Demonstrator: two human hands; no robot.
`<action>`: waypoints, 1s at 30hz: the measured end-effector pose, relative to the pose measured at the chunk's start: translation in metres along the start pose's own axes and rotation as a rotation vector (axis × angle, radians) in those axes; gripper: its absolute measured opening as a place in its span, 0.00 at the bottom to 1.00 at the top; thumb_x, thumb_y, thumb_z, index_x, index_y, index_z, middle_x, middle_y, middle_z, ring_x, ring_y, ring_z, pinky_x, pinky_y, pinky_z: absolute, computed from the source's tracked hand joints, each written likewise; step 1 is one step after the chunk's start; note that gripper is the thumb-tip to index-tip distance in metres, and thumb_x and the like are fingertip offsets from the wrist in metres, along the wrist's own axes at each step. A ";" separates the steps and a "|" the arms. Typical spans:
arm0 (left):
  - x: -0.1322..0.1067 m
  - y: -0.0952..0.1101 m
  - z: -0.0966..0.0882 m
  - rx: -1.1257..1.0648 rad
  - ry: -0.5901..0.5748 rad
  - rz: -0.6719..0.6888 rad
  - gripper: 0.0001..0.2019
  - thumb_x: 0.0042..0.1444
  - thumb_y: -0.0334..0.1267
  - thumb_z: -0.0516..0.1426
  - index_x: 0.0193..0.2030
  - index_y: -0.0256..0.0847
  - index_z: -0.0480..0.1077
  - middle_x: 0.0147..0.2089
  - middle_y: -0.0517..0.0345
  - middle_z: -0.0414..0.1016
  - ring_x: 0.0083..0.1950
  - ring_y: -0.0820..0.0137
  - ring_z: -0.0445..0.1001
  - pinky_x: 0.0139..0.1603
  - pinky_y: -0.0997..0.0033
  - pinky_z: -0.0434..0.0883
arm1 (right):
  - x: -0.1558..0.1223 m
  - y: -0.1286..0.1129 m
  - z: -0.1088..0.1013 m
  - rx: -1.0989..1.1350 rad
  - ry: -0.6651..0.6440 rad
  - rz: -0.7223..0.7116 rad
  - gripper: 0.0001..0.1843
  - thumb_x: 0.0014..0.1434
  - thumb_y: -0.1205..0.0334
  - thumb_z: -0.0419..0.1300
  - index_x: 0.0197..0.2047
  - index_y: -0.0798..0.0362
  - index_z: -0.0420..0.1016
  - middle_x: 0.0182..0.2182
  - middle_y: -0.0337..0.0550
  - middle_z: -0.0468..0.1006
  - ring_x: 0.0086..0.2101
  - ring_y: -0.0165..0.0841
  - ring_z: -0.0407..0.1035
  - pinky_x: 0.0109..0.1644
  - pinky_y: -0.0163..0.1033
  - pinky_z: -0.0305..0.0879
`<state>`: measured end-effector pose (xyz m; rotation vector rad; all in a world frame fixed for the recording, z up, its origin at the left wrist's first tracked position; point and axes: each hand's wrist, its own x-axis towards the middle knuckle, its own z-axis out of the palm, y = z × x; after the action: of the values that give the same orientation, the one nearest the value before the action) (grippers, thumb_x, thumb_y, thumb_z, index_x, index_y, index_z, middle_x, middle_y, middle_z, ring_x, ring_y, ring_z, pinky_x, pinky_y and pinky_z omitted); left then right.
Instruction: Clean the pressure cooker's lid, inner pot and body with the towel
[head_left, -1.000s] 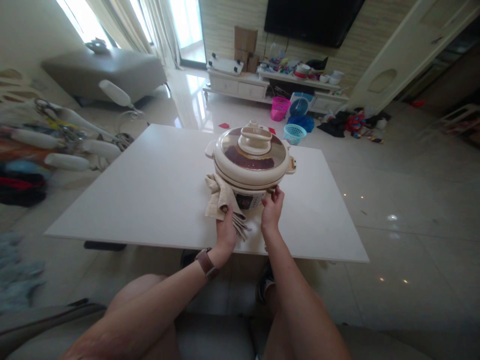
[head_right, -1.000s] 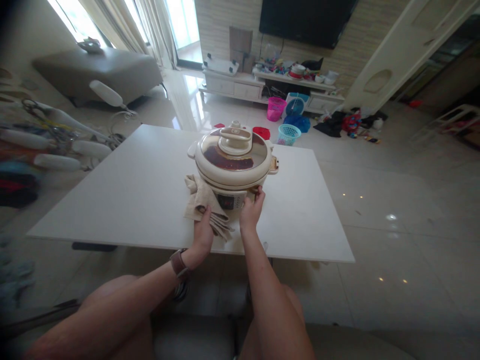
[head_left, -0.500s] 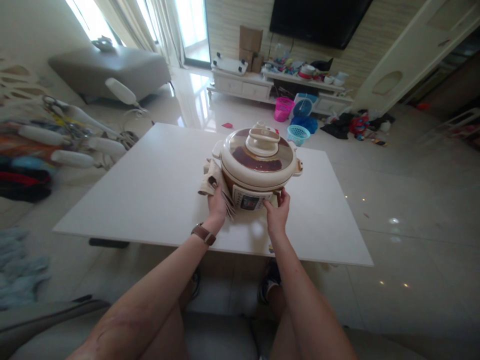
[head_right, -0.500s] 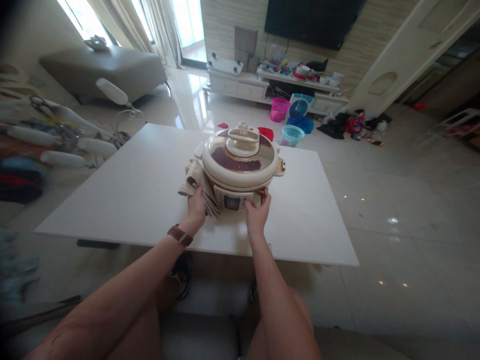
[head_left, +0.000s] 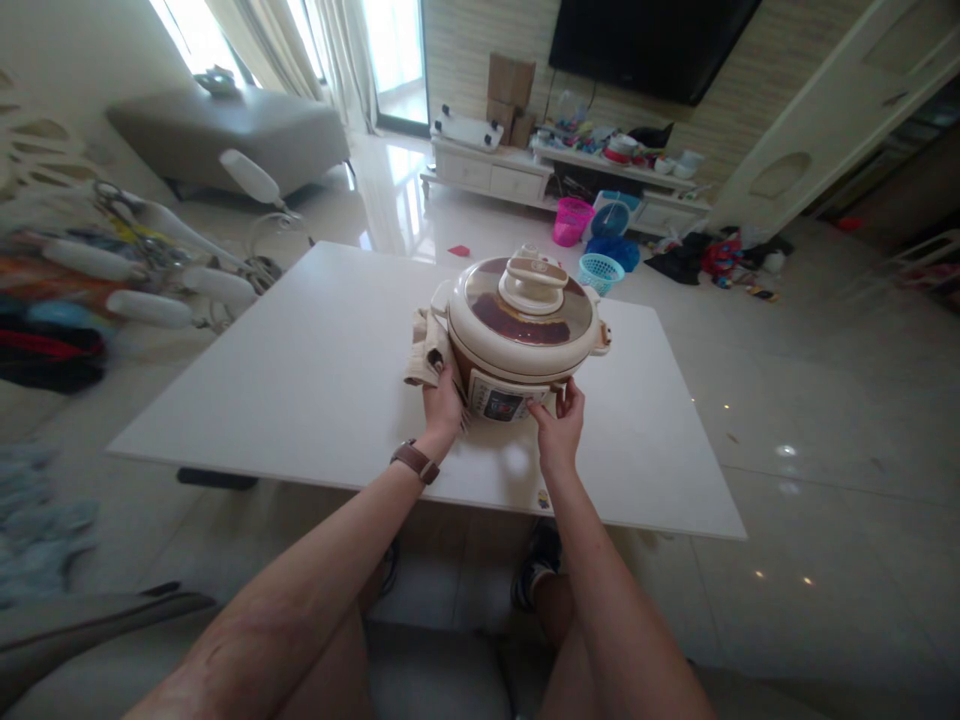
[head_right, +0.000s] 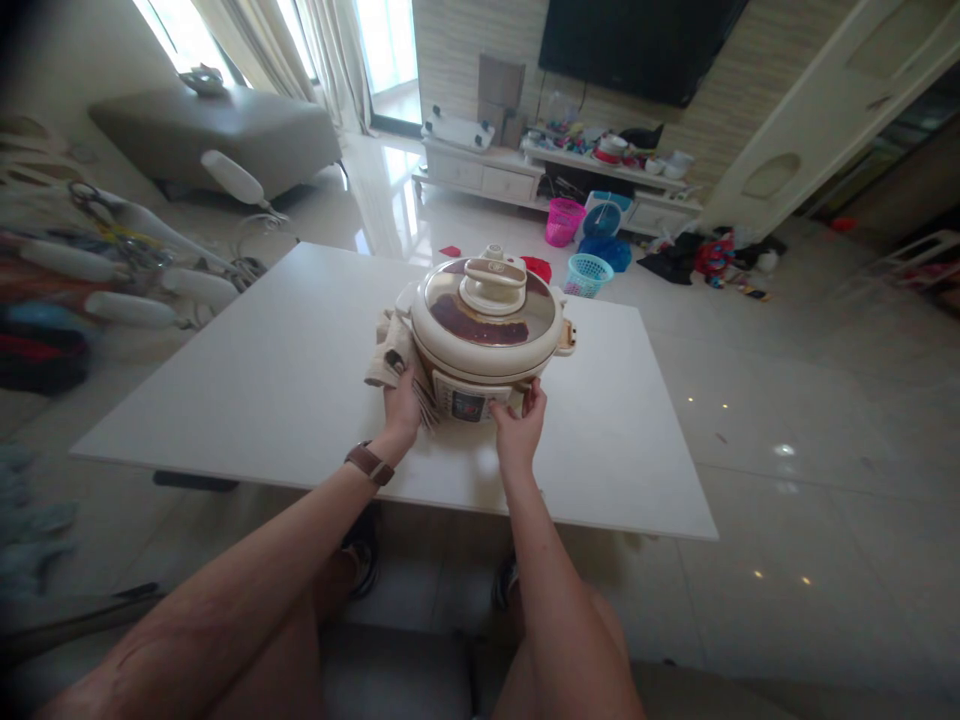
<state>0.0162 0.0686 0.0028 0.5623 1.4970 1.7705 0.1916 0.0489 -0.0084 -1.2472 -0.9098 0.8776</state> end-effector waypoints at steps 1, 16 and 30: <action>0.000 0.000 0.000 0.003 0.000 0.002 0.26 0.69 0.38 0.58 0.73 0.39 0.69 0.77 0.49 0.67 0.80 0.63 0.62 0.82 0.63 0.54 | 0.000 0.000 0.000 -0.002 -0.003 -0.002 0.53 0.45 0.54 0.74 0.72 0.50 0.61 0.75 0.61 0.60 0.74 0.49 0.58 0.72 0.60 0.65; 0.001 -0.008 0.000 -0.045 -0.009 0.049 0.25 0.69 0.39 0.59 0.71 0.41 0.71 0.76 0.50 0.69 0.79 0.65 0.63 0.81 0.66 0.55 | 0.001 0.001 -0.004 -0.043 -0.027 -0.021 0.51 0.45 0.52 0.75 0.70 0.50 0.62 0.75 0.62 0.61 0.73 0.50 0.59 0.69 0.61 0.68; 0.000 -0.006 0.001 -0.044 -0.002 0.060 0.24 0.68 0.37 0.59 0.69 0.38 0.73 0.75 0.47 0.70 0.79 0.63 0.64 0.81 0.64 0.55 | 0.002 -0.003 -0.012 -0.170 -0.047 -0.010 0.48 0.46 0.52 0.74 0.68 0.48 0.63 0.72 0.61 0.66 0.71 0.50 0.64 0.65 0.60 0.70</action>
<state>0.0185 0.0697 -0.0027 0.5925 1.4502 1.8436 0.2033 0.0462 -0.0060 -1.3704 -1.0446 0.8378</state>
